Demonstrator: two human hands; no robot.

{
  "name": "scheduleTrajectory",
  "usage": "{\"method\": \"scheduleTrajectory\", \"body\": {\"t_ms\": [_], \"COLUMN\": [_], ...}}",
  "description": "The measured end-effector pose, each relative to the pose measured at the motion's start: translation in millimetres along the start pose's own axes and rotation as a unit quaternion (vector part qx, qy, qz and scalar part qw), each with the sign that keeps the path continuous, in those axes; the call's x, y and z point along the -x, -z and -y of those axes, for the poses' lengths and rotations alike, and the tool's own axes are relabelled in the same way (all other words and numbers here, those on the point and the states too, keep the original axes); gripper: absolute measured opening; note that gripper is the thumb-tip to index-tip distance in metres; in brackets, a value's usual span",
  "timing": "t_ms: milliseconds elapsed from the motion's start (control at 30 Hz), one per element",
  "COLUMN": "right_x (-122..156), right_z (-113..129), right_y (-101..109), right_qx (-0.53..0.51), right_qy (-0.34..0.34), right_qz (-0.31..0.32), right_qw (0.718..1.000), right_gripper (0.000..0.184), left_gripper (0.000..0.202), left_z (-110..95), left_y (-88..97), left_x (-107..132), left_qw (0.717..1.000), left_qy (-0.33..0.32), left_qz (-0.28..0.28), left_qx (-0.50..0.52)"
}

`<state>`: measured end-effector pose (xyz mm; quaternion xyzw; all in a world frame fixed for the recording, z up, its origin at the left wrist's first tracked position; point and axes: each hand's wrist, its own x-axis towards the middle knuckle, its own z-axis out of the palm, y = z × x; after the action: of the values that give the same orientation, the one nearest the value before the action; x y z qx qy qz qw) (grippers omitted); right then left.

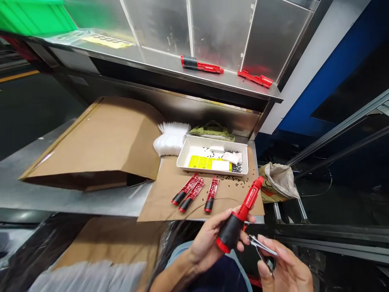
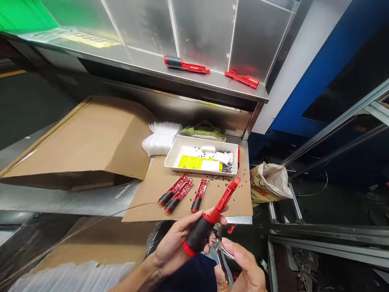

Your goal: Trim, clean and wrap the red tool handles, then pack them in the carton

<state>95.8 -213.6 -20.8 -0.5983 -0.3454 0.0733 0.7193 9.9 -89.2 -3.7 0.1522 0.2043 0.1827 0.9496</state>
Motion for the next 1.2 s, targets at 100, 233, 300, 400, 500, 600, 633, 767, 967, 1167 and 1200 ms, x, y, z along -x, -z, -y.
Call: {"method": "scheduleTrajectory", "body": {"t_ms": [100, 233, 300, 400, 500, 600, 633, 767, 967, 1167, 1200], "right_x": [0.2, 2.2, 3.0, -0.2, -8.6, -16.1, -17.7, -20.7, -19.1, -11.6, -11.7], "right_z": [1.5, 1.3, 0.5, -1.6, -5.9, -10.9, -12.0, -10.5, 2.5, -3.7, -5.4], "right_y": [-4.1, -3.0, -1.9, 0.8, 9.0, 21.0, 24.5, 29.6, 12.3, 13.1, 15.4], "right_qx": [0.001, -0.018, -0.027, -0.015, -0.001, -0.001, -0.001, 0.002, 0.022, 0.054, 0.056], "right_qy": [0.028, 0.038, 0.043, 0.072, 0.131, 0.157, 0.156, 0.147, 0.147, 0.140, 0.145], "right_qz": [0.023, 0.025, 0.033, 0.059, 0.136, 0.199, 0.208, 0.246, 0.162, 0.157, 0.179], "right_qw": [0.999, 0.999, 0.998, 0.996, 0.982, 0.967, 0.966, 0.958, 0.975, 0.976, 0.971], "right_gripper": [0.020, 0.017, 0.017, 0.022, 0.036, 0.053, 0.057, 0.059, 0.033, 0.036, 0.040], "left_gripper": [0.038, 0.033, 0.040, 0.045, 0.046, 0.048, 0.045, 0.022, 0.033, 0.029, 0.028], "left_z": [0.0, 1.9, 3.1, 4.5, 4.7, 4.2, 4.3, 5.7, 6.1, 3.2, 2.7], "left_y": [-4.3, -8.6, -9.3, -10.9, -15.1, -19.3, -19.9, -17.7, -14.8, -13.6, -13.2], "left_x": [2.7, 5.9, 6.5, 6.2, 6.0, 6.6, 6.8, 7.1, 5.7, 5.1, 5.1], "left_qw": [1.000, 0.996, 0.994, 0.993, 0.993, 0.993, 0.992, 0.992, 0.994, 0.994, 0.994], "left_qy": [0.002, 0.033, 0.044, 0.052, 0.053, 0.055, 0.053, 0.028, 0.014, 0.016, 0.017], "left_qz": [-0.005, -0.036, -0.058, -0.072, -0.065, -0.074, -0.079, -0.076, -0.054, -0.052, -0.052], "left_qx": [0.022, 0.074, 0.077, 0.078, 0.085, 0.079, 0.080, 0.096, 0.090, 0.094, 0.095]}}
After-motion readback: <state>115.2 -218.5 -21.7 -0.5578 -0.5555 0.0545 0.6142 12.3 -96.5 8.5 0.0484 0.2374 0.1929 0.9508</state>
